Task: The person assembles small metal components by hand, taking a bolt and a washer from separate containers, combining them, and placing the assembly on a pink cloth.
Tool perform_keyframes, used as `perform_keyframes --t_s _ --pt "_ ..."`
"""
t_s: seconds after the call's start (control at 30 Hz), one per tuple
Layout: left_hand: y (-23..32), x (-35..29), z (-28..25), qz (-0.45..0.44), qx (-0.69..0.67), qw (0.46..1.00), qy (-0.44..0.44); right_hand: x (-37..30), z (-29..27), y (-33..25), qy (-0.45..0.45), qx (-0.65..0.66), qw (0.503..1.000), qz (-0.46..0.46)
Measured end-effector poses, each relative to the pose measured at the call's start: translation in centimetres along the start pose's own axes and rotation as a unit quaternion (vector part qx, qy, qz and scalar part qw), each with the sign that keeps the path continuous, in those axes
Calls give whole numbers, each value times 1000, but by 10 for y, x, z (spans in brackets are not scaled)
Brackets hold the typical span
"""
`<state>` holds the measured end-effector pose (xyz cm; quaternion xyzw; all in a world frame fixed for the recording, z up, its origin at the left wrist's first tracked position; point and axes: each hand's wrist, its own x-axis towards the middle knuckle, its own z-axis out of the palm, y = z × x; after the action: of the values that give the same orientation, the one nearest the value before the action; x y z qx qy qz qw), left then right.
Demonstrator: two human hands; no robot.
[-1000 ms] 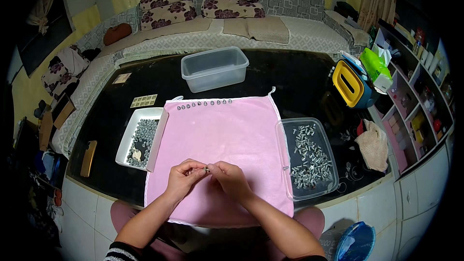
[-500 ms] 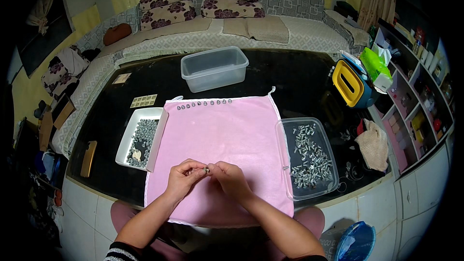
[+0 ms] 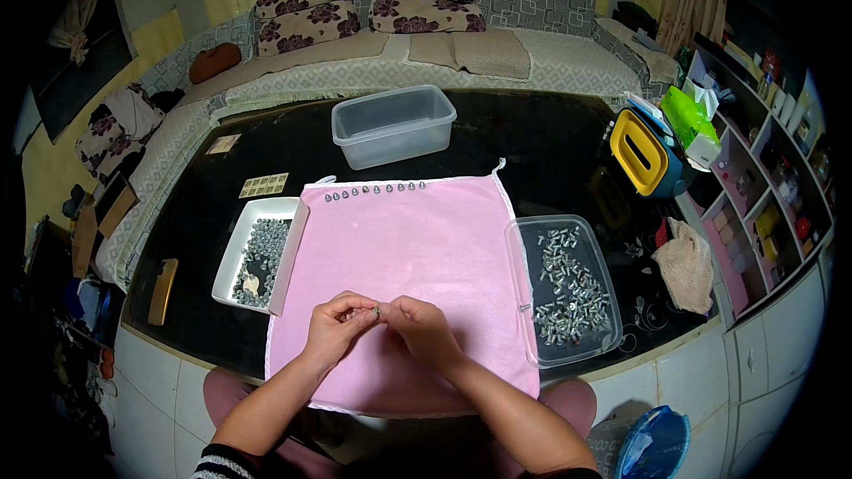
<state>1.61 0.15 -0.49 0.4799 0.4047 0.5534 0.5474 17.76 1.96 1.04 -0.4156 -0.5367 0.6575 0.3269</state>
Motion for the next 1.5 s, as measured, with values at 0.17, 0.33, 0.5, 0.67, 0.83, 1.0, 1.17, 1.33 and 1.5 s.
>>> perform_keyframes --t_s 0.17,0.33,0.5,0.67,0.83,1.0,1.17,1.33,1.5 --pt "1 0 -2 -1 51 999 1 -2 3 -5 9 10 1000 -16" --pt "-1 -1 -2 10 57 998 8 -3 5 -6 22 32 999 -11" --pt "4 0 3 -4 14 1000 -2 2 -1 5 10 -28 999 -26" --pt "1 -1 -1 6 48 999 4 -1 2 -2 5 -4 1000 -25" --pt "-2 0 -2 4 50 999 1 0 4 1 22 33 999 -25" --pt "5 -1 2 8 36 999 -2 0 -1 1 -1 -19 1000 -16" --pt "0 -1 -1 9 54 999 -1 -1 2 2 4 -3 999 -34" --pt "-2 -1 -3 17 83 996 6 -2 2 -5 2 -25 1000 -4" --pt "-1 -1 -1 6 77 997 1 -3 2 -2 -8 -16 1000 -21"
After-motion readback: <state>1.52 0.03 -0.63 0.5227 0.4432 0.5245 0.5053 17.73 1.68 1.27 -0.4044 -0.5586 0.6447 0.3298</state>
